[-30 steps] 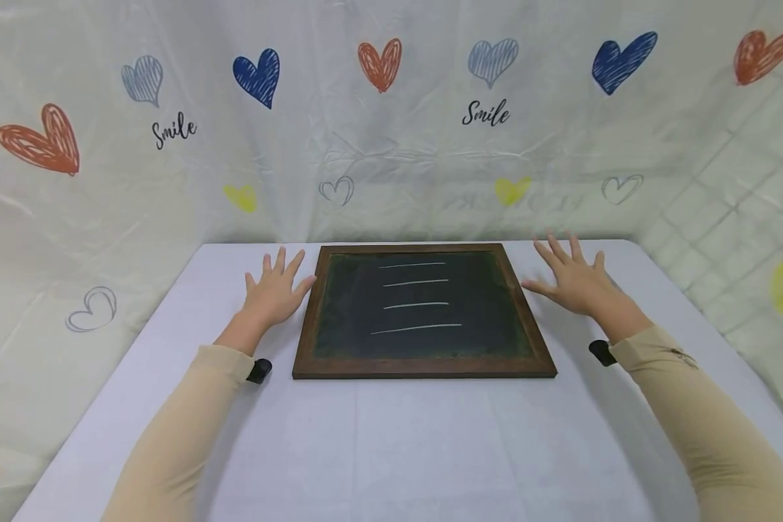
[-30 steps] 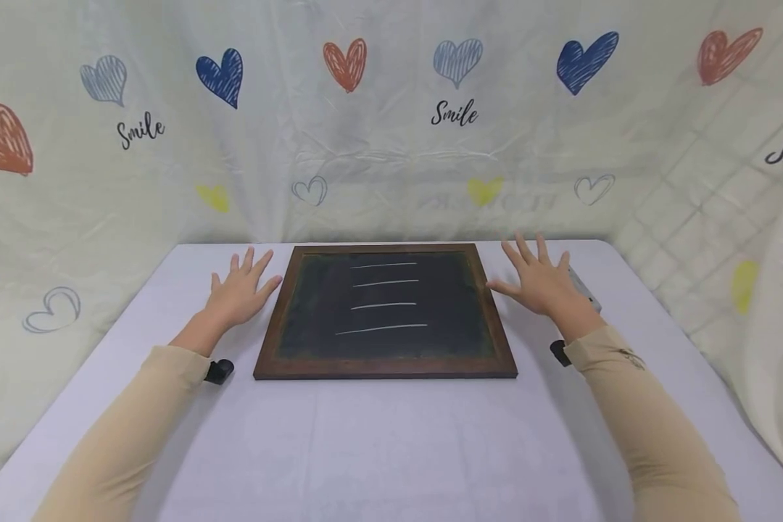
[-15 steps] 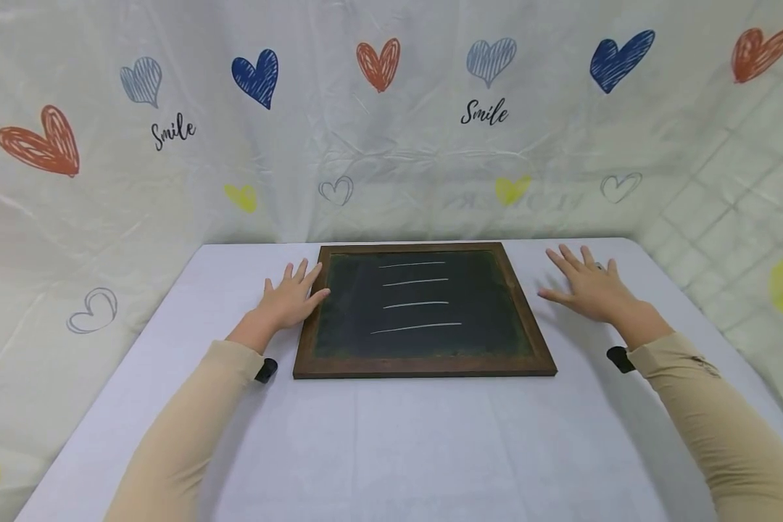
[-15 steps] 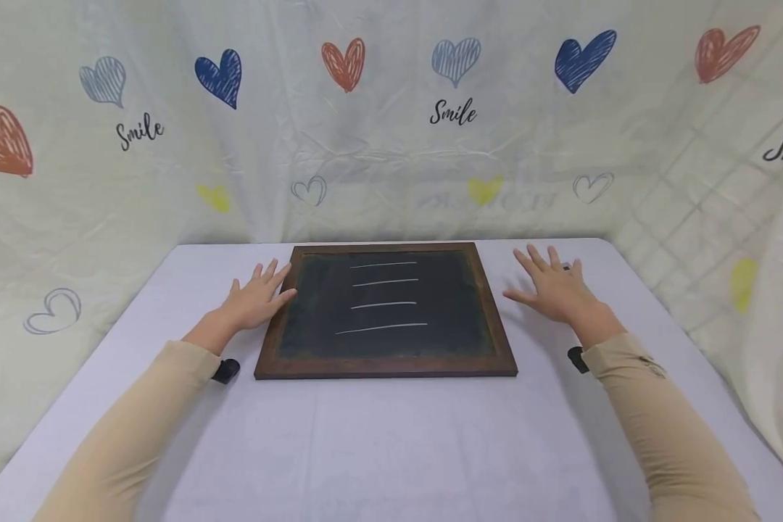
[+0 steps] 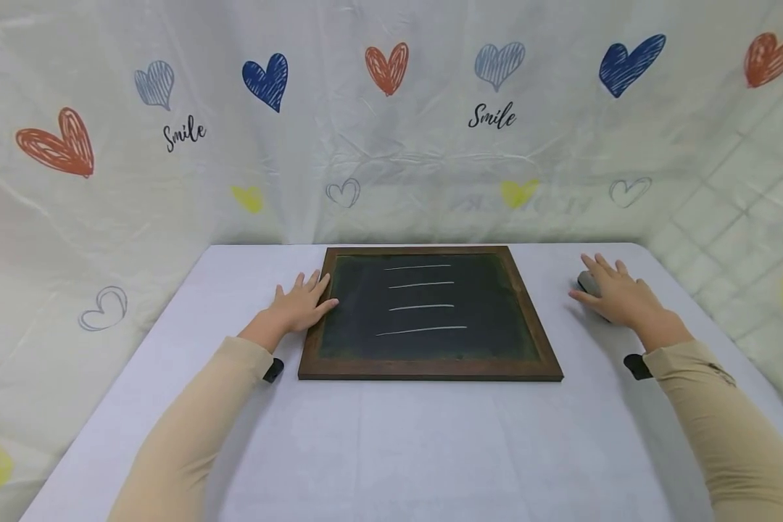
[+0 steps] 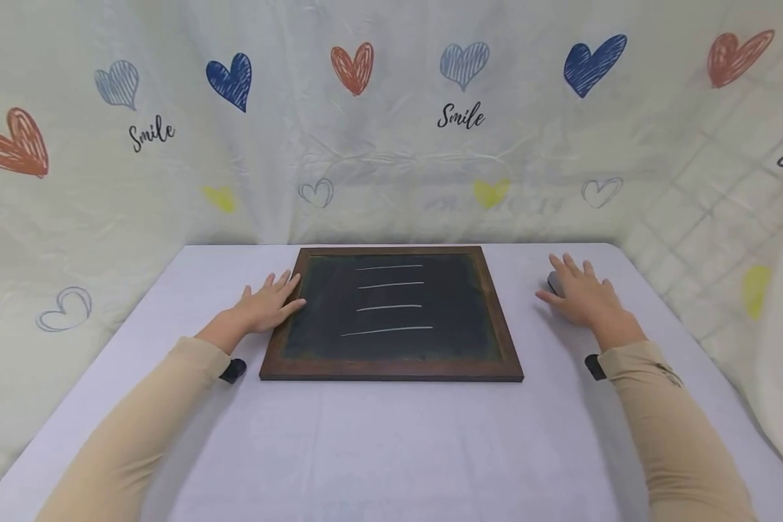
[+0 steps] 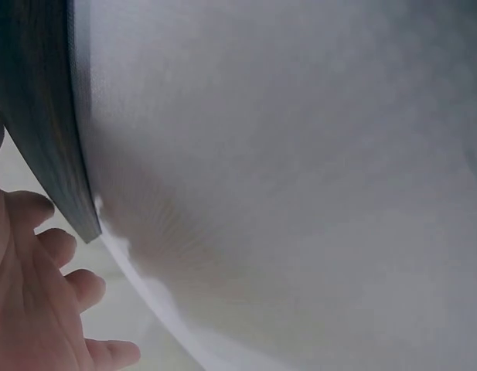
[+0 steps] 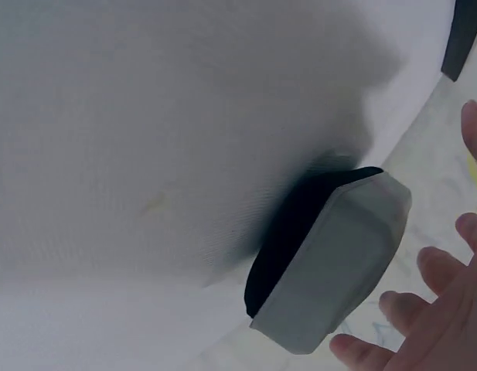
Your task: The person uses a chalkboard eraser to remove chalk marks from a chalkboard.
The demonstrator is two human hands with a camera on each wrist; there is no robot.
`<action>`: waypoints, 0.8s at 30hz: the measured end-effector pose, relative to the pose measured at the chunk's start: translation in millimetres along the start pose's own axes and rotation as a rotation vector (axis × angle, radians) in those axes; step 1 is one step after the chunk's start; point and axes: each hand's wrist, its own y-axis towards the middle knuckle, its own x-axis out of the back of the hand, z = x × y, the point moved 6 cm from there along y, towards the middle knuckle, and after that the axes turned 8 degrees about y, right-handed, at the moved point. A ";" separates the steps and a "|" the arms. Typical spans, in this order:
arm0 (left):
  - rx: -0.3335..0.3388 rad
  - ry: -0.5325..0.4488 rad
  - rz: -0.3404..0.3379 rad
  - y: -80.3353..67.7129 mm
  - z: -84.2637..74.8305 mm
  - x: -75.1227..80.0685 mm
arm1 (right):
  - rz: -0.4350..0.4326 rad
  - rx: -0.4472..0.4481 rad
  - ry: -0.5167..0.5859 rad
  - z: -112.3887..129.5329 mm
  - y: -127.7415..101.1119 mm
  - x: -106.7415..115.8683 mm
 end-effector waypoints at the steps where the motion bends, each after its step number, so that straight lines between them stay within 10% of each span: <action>1: 0.002 0.001 0.007 0.6 -0.1 -0.8 | 0.003 -0.010 0.005 -2.7 -0.5 0.1; 24: 0.007 0.055 0.014 4.1 -5.5 -5.7 | -0.004 -0.056 0.055 -27.0 4.6 -2.6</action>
